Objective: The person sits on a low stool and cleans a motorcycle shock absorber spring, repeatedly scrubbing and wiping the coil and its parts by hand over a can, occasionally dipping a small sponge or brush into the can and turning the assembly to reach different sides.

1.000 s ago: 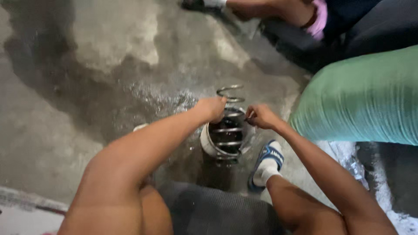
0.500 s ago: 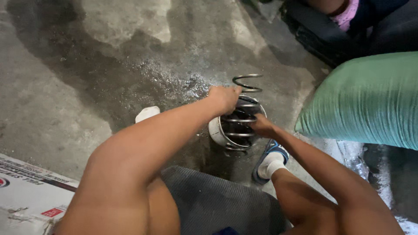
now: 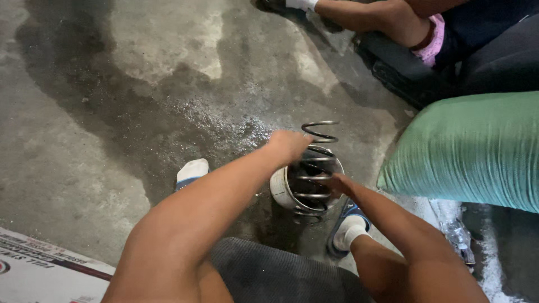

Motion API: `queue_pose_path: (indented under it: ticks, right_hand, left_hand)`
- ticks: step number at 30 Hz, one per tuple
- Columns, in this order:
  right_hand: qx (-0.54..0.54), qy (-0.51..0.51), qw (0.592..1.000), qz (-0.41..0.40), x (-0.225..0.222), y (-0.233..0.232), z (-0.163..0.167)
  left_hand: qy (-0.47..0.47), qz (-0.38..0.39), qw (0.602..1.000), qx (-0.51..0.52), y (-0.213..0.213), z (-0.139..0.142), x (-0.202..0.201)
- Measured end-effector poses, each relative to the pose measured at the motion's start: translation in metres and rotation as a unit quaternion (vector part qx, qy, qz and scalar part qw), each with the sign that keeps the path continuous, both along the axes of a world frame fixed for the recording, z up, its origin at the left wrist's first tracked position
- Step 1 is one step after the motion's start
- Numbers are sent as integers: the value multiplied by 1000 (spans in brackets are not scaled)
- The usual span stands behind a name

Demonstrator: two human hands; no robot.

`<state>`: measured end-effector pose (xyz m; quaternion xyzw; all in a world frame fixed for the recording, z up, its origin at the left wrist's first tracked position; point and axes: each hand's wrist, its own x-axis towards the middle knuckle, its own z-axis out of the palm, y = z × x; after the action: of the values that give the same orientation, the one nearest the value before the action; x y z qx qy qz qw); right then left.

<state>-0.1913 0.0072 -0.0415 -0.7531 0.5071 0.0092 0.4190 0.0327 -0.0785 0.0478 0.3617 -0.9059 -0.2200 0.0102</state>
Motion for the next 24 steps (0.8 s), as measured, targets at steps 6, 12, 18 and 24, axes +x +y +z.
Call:
queue_pose_path:
  ticks: [6,12,18,24]
  right_hand:
    - [91,66,966,-231,-9,-4,5]
    - [130,50,978,-157,-40,-7,25]
    - [-169,196,950,-175,-46,-4,105]
    - [-425,-50,899,-88,2,-14,148]
  left_hand:
    - [-87,-5,996,-35,-6,-1,22]
    - [-145,-20,989,4,-10,-11,39]
    - [-140,-21,989,-32,-23,-11,46]
    - [37,110,993,27,-30,5,30]
